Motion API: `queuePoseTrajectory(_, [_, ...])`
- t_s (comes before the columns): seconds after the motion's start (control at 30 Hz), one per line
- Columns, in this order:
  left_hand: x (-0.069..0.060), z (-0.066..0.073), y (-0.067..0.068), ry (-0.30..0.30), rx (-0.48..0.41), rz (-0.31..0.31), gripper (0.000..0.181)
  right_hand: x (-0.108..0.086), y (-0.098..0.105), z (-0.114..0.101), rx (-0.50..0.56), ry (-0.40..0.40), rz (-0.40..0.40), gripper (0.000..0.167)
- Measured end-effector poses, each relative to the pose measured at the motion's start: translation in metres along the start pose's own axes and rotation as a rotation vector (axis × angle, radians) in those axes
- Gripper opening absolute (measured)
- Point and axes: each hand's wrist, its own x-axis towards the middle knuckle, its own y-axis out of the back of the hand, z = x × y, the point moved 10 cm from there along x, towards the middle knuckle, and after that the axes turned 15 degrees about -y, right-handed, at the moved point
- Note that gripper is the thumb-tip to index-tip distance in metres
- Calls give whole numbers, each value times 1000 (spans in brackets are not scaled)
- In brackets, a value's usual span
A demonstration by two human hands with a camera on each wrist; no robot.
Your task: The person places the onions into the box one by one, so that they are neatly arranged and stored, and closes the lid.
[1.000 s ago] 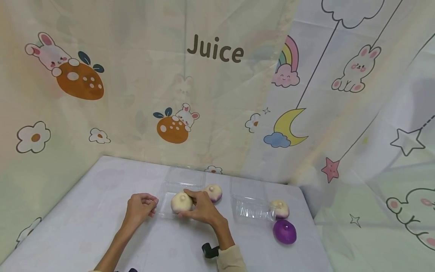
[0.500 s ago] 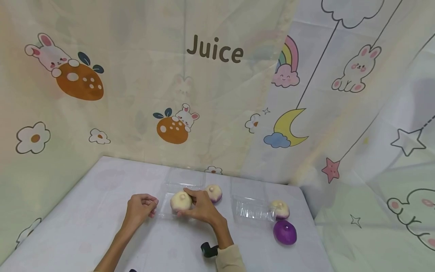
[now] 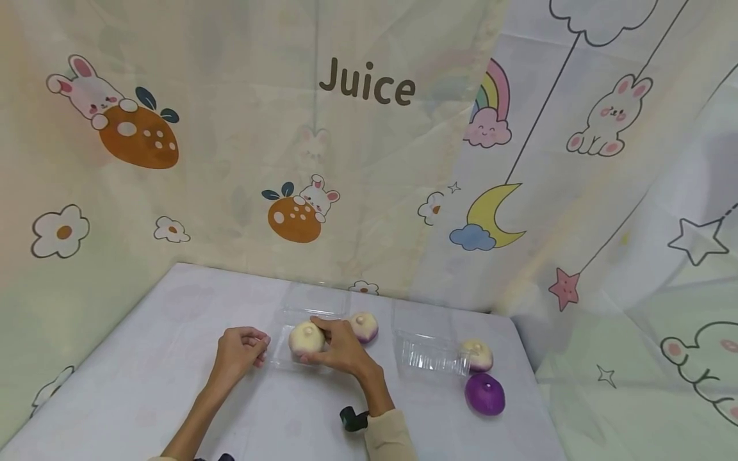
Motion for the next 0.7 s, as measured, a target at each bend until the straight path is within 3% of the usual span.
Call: queuePoseTrajectory(0.7, [2, -1, -1, -14, 0, 6, 12, 10, -6, -1, -46, 26, -7, 85])
